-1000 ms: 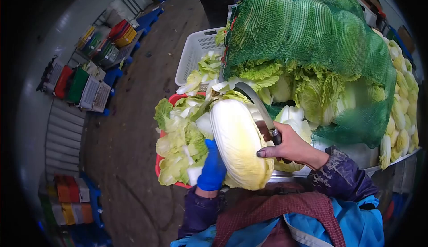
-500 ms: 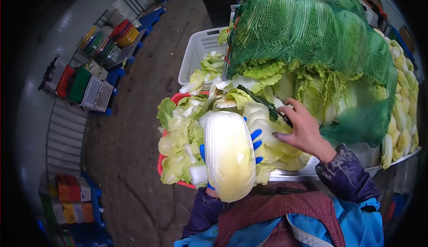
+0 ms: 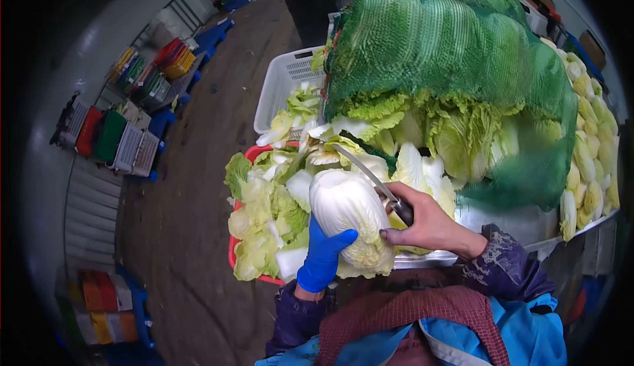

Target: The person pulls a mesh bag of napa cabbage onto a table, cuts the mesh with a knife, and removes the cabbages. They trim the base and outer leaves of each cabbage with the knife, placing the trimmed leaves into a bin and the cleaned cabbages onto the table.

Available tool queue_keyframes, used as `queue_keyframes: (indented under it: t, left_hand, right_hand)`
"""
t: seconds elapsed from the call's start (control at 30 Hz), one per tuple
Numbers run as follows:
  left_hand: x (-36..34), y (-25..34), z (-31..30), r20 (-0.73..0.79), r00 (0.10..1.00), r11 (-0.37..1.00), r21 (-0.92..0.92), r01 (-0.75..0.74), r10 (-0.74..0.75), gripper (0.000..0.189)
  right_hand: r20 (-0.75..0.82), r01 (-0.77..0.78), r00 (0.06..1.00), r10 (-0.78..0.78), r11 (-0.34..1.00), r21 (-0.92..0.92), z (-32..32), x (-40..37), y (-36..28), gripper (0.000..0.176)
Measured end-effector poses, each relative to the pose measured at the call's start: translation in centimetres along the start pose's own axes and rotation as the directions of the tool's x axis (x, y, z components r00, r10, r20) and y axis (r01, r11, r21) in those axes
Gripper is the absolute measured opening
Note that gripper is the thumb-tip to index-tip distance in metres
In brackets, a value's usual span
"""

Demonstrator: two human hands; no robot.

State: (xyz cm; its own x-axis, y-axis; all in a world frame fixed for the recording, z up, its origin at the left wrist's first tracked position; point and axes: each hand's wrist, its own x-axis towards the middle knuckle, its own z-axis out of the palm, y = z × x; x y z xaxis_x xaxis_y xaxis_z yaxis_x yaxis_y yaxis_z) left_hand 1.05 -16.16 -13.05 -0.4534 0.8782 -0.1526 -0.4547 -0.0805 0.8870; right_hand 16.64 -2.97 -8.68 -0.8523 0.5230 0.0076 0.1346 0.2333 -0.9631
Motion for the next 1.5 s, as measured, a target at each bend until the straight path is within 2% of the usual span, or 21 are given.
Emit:
queue_keyframes:
  t: [0.03,0.27,0.33,0.43,0.5,0.6,0.63,0.7,0.73,0.83,0.9,0.97,1.0,1.07,1.1,1.17,1.23,1.27,1.37,1.43,1.5]
  left_hand:
    - [-0.2,-0.2,-0.1,0.002,1.0,1.0,0.0,0.013,-0.013,0.087]
    - [0.2,-0.1,-0.3,0.066,0.998,0.982,0.187,-0.033,0.021,0.092]
    - [-0.1,0.0,-0.8,0.064,0.998,0.985,0.17,-0.004,-0.007,0.092]
    - [-0.5,-0.3,-2.4,0.131,0.983,0.986,-0.095,0.14,-0.127,0.092]
    - [0.2,0.8,-1.4,0.443,0.896,0.827,-0.488,0.281,-0.043,0.089]
    - [1.1,1.1,-3.0,0.498,0.866,0.591,-0.684,0.427,-0.049,0.077]
    - [1.5,1.3,-3.3,0.549,0.836,0.502,-0.717,0.484,-0.022,0.075]
    - [2.3,1.3,-3.6,0.563,0.827,0.465,-0.732,0.499,-0.001,0.074]
    - [2.7,1.1,-3.6,0.588,0.808,0.418,-0.74,0.527,0.023,0.074]
    - [3.2,0.0,-3.1,0.565,0.825,0.403,-0.749,0.526,-0.028,0.073]
    - [3.5,0.0,-2.4,0.623,0.782,0.37,-0.726,0.579,-0.002,0.071]
    - [2.9,0.7,-1.1,0.376,0.909,0.774,-0.517,0.366,-0.179,0.069]
    - [3.0,-0.8,-0.9,0.459,0.868,0.751,-0.503,0.428,-0.187,0.069]
    - [2.8,-5.3,-1.1,0.322,0.942,0.752,-0.596,0.282,-0.097,0.068]
    - [2.9,-4.9,0.4,0.304,0.94,0.877,-0.397,0.272,-0.154,0.072]
    - [2.6,-4.3,5.2,0.235,0.944,0.89,-0.343,0.302,-0.23,0.07]
    - [2.1,-4.4,9.8,0.317,0.923,0.969,-0.043,0.242,-0.217,0.071]
    - [2.1,-5.0,12.4,0.422,0.894,0.98,-0.054,0.191,-0.151,0.068]
    - [6.6,-9.4,18.4,0.507,0.796,0.92,-0.016,0.391,-0.33,0.063]
    - [5.2,-9.3,21.8,0.567,0.763,0.932,0.026,0.361,-0.311,0.059]
    - [3.4,-7.1,28.8,0.621,0.721,0.951,0.219,0.217,-0.307,0.072]
  right_hand:
    - [-0.04,0.098,0.994,-0.104,0.985,-0.141,0.2,-0.2,0.1,0.064]
    - [-0.164,0.028,0.985,-0.06,0.982,-0.187,1.7,-0.5,-0.9,0.064]
    - [-0.194,-0.216,0.961,0.195,0.972,-0.091,1.4,-0.4,-1.1,0.065]
    - [-0.224,-0.264,0.937,0.27,0.963,0.055,-0.3,0.3,0.7,0.062]
    - [-0.181,-0.248,0.947,0.264,0.963,0.104,-0.8,0.5,2.1,0.06]
    - [-0.403,0.06,0.846,-0.348,0.814,-0.578,-0.7,1.3,3.4,0.048]
    - [-0.396,0.074,0.847,-0.353,0.818,-0.571,-0.3,1.4,3.0,0.048]
    - [-0.25,-0.154,0.961,0.122,0.981,-0.114,0.4,0.5,0.9,0.027]
    - [-0.151,-0.194,0.963,0.222,0.964,0.181,1.1,0.3,-0.8,0.017]
    - [-0.012,-0.167,0.983,0.184,0.918,0.361,2.7,-0.5,-1.3,0.022]
    - [-0.012,-0.15,0.986,0.169,0.906,0.396,2.7,-0.7,-1.9,0.034]
    - [0.027,-0.185,0.982,0.188,0.913,0.364,2.3,-1.6,-1.2,0.054]
    - [0.019,-0.124,0.992,0.123,0.949,0.289,2.3,-2.2,-0.6,0.069]
    - [-0.048,-0.127,0.988,0.144,0.957,0.262,2.0,-4.3,0.0,0.094]
    - [-0.186,0.038,0.982,-0.036,0.999,0.011,2.0,-5.0,2.1,0.101]
    - [-0.156,-0.193,0.959,0.236,0.949,0.247,-0.5,-7.1,2.3,0.09]
    - [-0.115,-0.154,0.965,0.237,0.861,0.484,-5.1,-10.2,2.1,0.085]
    - [-0.156,-0.133,0.961,0.229,0.873,0.469,-7.0,-11.8,3.5,0.085]
    - [-0.272,0.034,0.9,0.34,0.569,0.822,-12.7,-18.0,5.4,0.066]
    - [-0.378,0.304,0.901,0.214,0.311,0.901,-17.8,-21.9,6.6,0.066]
    - [-0.519,0.381,0.823,0.23,0.453,0.806,-23.7,-25.8,7.6,0.065]
